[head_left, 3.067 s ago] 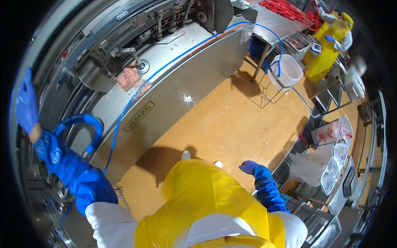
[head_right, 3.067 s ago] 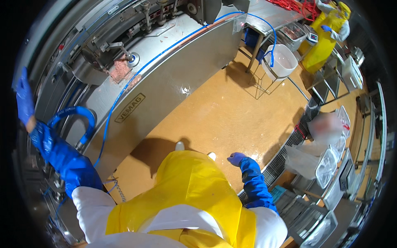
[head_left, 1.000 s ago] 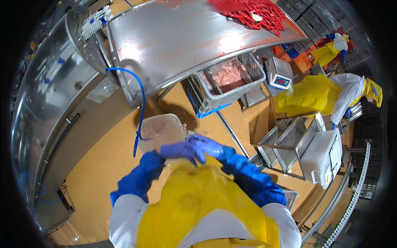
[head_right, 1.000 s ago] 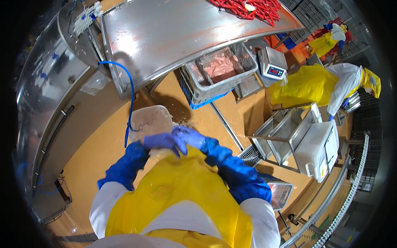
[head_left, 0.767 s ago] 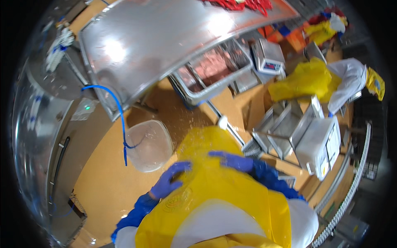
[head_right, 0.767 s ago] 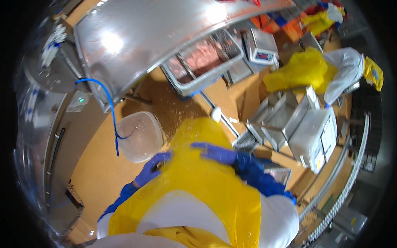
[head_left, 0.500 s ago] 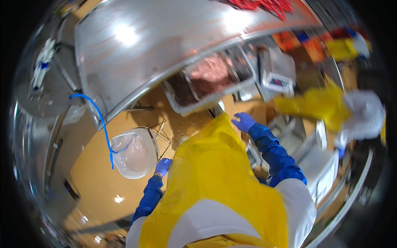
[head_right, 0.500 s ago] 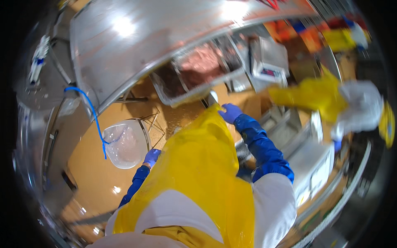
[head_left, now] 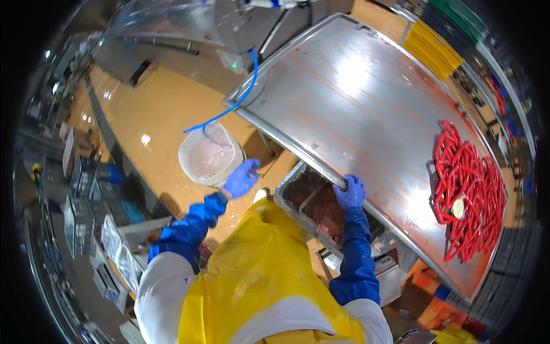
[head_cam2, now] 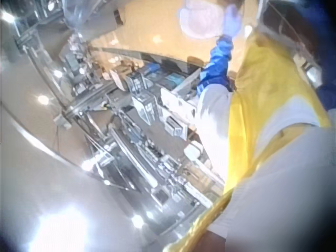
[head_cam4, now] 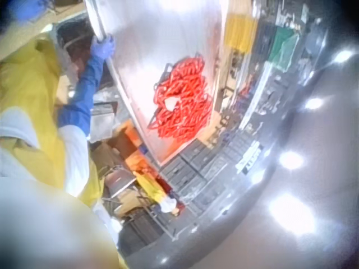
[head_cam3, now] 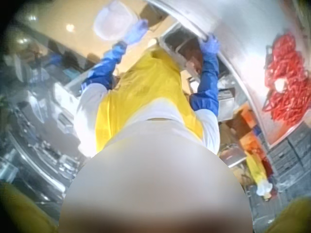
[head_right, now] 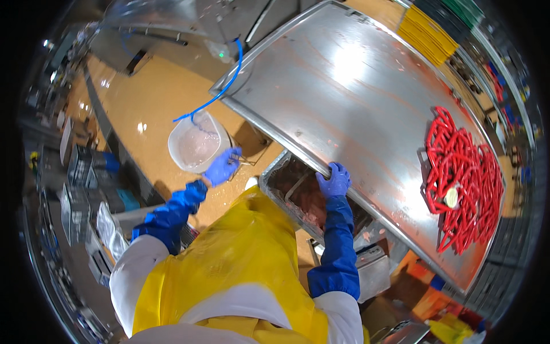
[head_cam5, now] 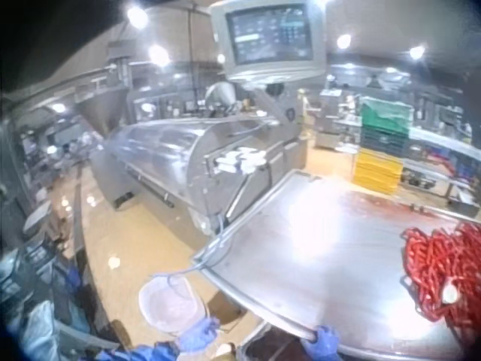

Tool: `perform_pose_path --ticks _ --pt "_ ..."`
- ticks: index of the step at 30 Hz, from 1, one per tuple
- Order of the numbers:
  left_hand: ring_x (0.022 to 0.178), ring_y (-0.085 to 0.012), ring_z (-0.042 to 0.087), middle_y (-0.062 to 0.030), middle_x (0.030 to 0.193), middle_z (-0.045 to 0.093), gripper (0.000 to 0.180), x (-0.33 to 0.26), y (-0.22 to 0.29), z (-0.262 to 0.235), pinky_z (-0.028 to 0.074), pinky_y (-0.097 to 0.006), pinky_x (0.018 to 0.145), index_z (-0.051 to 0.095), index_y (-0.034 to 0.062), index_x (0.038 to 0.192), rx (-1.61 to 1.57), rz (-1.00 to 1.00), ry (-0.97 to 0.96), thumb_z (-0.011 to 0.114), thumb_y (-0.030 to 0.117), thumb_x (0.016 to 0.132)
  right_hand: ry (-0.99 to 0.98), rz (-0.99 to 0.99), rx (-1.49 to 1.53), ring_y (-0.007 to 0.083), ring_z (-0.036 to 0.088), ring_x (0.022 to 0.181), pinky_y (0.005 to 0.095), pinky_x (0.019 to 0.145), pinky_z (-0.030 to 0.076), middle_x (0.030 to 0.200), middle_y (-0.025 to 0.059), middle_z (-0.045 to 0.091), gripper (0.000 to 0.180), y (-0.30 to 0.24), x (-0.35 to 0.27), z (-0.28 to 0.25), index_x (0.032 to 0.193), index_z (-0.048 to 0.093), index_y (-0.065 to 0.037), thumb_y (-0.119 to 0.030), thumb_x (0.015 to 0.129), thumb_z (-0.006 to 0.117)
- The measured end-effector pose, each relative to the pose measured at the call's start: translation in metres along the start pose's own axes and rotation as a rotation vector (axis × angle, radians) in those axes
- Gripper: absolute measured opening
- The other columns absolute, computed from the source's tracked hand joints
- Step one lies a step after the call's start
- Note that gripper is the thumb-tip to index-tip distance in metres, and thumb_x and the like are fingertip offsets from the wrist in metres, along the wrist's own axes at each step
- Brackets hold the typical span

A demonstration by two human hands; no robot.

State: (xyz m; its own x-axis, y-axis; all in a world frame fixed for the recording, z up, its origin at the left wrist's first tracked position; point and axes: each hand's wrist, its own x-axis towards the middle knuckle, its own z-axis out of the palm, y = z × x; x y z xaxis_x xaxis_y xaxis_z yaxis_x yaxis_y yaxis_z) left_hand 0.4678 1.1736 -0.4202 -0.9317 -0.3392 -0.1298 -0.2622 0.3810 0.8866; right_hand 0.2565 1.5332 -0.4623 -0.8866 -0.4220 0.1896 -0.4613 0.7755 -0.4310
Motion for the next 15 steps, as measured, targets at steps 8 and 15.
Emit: perform_pose_path --ticks 8,15 --pt "0.091 -0.0165 0.063 -0.0089 0.103 0.066 0.036 0.226 -0.045 -0.121 0.051 -0.030 0.077 0.056 -0.0007 0.124 -0.276 0.026 0.609 0.059 0.019 0.094 -0.039 0.020 -0.113 0.0332 0.053 0.115 0.0495 0.096 0.040 0.126 0.0091 0.057 0.054 -0.015 -0.002 0.016 0.121 0.061 -0.020 -0.037 0.073 0.079" --pt "0.090 -0.0253 0.068 -0.0139 0.102 0.070 0.032 0.450 -0.134 -0.177 0.054 -0.041 0.077 0.065 0.0071 0.119 0.962 0.123 0.418 0.062 0.021 0.090 -0.081 0.062 -0.046 0.0369 0.056 0.110 0.0462 0.095 0.043 0.115 0.0146 0.062 0.053 -0.028 0.013 0.017 0.116 0.062 -0.011 -0.025 0.068 0.082"
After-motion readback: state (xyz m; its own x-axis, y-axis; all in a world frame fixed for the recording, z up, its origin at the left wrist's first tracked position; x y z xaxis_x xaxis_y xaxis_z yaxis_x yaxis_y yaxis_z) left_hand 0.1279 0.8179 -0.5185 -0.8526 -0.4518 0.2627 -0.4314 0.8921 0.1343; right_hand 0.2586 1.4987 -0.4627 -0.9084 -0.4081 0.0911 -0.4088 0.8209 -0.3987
